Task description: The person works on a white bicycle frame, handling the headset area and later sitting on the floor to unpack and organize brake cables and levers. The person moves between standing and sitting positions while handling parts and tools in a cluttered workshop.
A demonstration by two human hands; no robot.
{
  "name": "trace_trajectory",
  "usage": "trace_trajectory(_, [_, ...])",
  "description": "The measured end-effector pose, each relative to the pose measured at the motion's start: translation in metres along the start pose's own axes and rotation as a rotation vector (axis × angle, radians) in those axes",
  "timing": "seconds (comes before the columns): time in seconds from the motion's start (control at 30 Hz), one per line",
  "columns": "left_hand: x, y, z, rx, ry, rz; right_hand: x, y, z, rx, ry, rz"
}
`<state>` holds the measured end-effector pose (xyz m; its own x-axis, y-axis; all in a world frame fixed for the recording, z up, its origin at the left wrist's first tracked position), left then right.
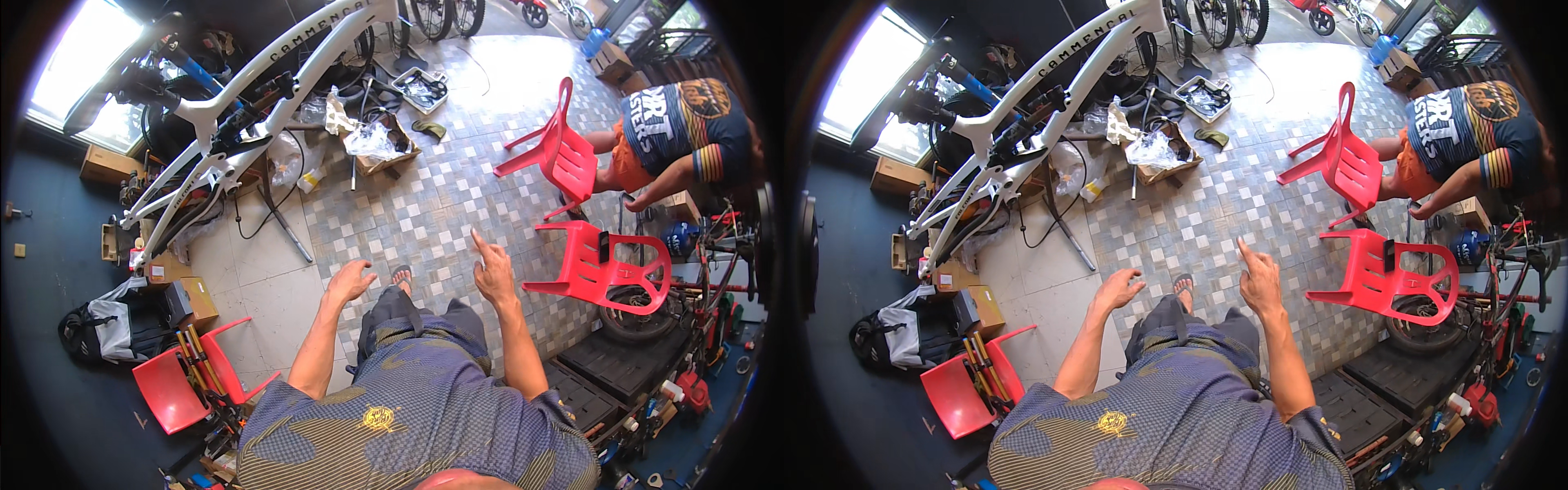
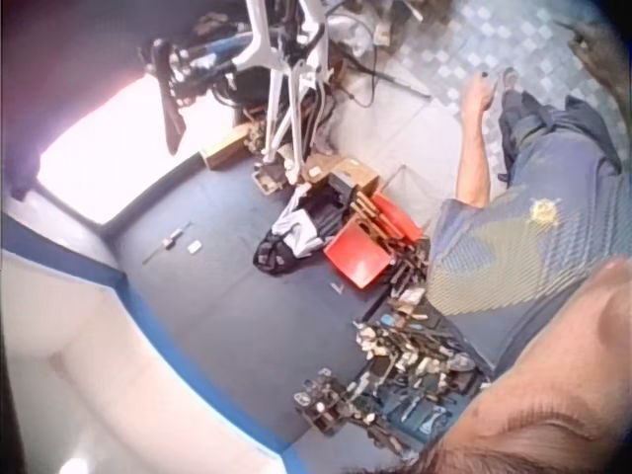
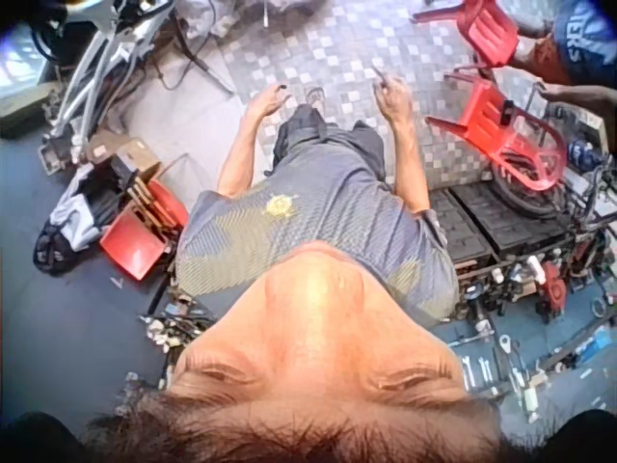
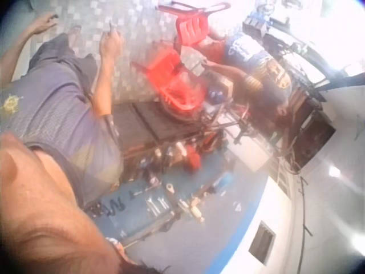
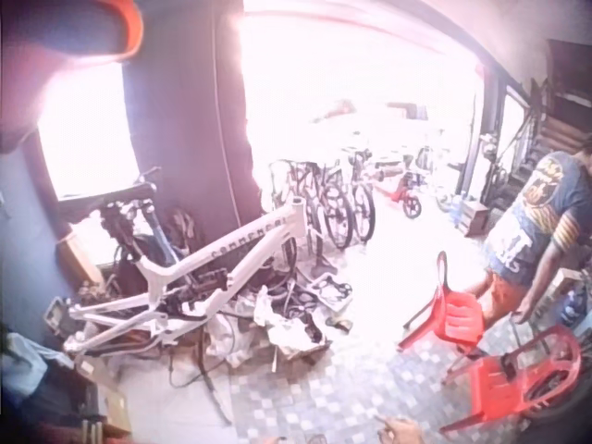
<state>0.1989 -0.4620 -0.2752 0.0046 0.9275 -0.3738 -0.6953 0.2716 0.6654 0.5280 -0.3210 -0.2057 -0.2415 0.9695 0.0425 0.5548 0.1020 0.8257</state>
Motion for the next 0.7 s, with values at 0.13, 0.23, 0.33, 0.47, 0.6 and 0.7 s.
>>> trace_trajectory(0.13, [0.012, 0.04, -0.028, -0.058, 0.127, 0.038, 0.044, -0.016, -0.024, 0.055, 0.0, -0.22])
trace_trajectory(0.23, [0.028, 0.047, -0.039, -0.063, 0.161, 0.049, 0.071, -0.03, -0.04, -0.113, -0.003, -0.331])
trace_trajectory(0.33, [0.051, 0.039, -0.041, -0.081, 0.119, 0.073, 0.099, -0.05, -0.039, -0.07, 0.051, -0.373])
trace_trajectory(0.47, [0.094, 0.035, -0.024, -0.156, 0.126, 0.007, 0.147, -0.079, -0.021, -0.071, 0.108, -0.491])
trace_trajectory(0.6, [0.142, 0.045, -0.007, -0.194, 0.146, -0.02, 0.208, -0.12, 0.008, -0.127, 0.063, -0.703])
trace_trajectory(0.7, [0.177, 0.048, -0.015, -0.161, 0.157, -0.036, 0.268, -0.162, 0.034, -0.179, 0.113, -0.869])
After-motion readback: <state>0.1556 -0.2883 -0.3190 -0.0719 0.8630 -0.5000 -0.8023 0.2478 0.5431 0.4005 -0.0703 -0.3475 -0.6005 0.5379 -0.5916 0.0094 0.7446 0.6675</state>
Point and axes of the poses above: each hand's wrist, its own x-axis towards the middle knuckle, its own y-axis out of the back of the hand, z = x × y, the point moved 1 cm from there along x, towards the middle knuckle, and after that the axes turned 13 degrees about -y, right-handed, at the moved point
